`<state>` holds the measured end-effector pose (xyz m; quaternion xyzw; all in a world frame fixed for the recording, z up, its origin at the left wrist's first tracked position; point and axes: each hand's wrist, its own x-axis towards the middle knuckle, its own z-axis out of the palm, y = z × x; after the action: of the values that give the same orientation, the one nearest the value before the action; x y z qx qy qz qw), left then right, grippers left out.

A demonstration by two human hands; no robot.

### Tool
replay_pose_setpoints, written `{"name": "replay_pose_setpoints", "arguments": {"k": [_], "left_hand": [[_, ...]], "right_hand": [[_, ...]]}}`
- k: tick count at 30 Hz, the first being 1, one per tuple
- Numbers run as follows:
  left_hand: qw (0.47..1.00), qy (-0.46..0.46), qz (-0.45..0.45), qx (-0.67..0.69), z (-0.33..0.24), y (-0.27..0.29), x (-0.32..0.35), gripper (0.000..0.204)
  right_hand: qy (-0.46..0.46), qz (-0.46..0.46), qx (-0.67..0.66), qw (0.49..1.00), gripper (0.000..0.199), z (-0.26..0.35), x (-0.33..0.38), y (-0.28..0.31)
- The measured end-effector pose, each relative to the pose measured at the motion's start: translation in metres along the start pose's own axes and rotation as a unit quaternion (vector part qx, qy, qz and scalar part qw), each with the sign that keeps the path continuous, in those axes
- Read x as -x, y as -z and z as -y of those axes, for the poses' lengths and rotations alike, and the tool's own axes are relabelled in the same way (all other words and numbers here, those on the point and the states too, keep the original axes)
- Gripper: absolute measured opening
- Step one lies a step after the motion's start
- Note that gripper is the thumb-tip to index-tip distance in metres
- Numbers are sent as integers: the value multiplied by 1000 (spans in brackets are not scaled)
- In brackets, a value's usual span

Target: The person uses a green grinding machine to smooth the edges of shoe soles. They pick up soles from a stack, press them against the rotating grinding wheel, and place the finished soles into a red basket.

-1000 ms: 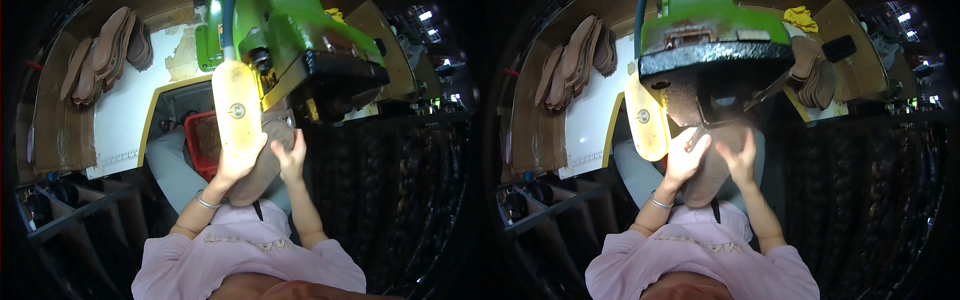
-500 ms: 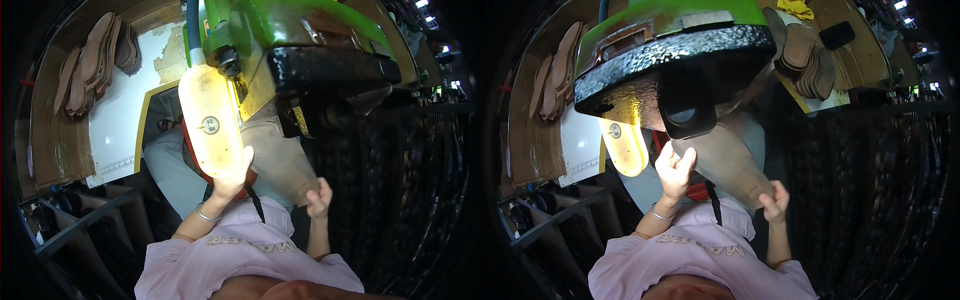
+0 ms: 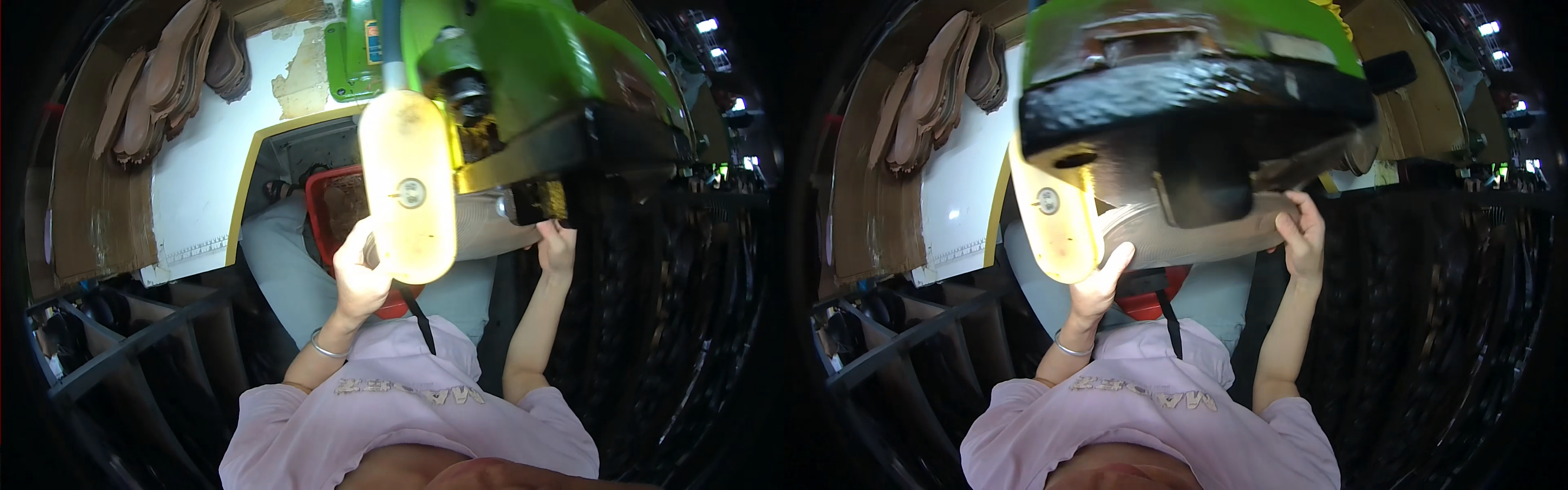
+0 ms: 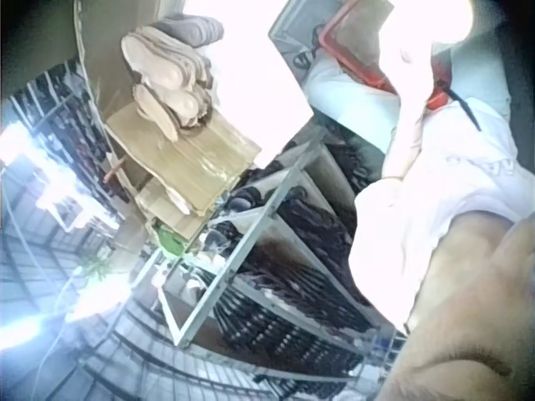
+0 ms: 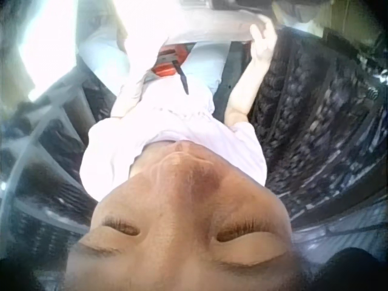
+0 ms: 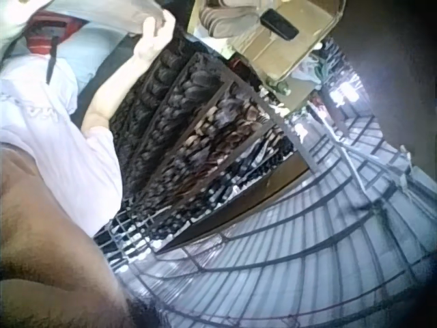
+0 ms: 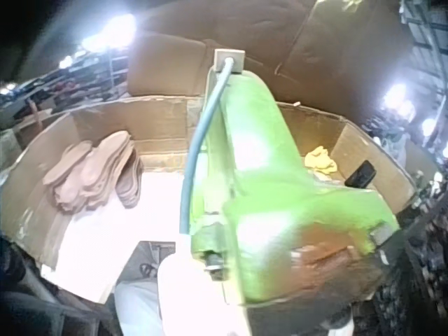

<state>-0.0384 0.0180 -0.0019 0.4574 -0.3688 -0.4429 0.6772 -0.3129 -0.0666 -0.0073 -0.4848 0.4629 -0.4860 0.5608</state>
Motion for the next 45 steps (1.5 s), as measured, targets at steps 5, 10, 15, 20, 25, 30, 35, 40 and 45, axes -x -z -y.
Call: {"name": "replay_pose_setpoints", "arguments": {"k": [5,10,15,20,25,30,35,40,45], "left_hand": [[997,24,37,-70,15,-6,-6,18],[991,-50,113,-43,77,-19,-21,11],[996,1,93,1,74,-11,-13,13],[995,30,78,-51,56,6,-2,19],[995,25,67,-64,31,9,1,33],[997,53,61,3,16,21,-1,42],[999,-16,-31,3,0,17,-1,38],[996,-30,-28,-74,16,18,1,31],[1000,-8,18,1,56,5,-4,20]], "right_hand": [[-90,27,-116,989,51,-55,46,9],[-84,-17,-166,982,41,-73,76,4],[-72,-42,-122,989,42,-48,79,5],[-48,-30,-91,994,38,-15,55,8],[-41,-23,-50,998,37,7,22,10],[5,4,-39,999,40,23,-2,-9],[2,53,-56,997,45,1,-7,-17],[-34,51,-115,991,44,-53,15,4],[-86,12,-223,971,41,-75,45,-1]]}}
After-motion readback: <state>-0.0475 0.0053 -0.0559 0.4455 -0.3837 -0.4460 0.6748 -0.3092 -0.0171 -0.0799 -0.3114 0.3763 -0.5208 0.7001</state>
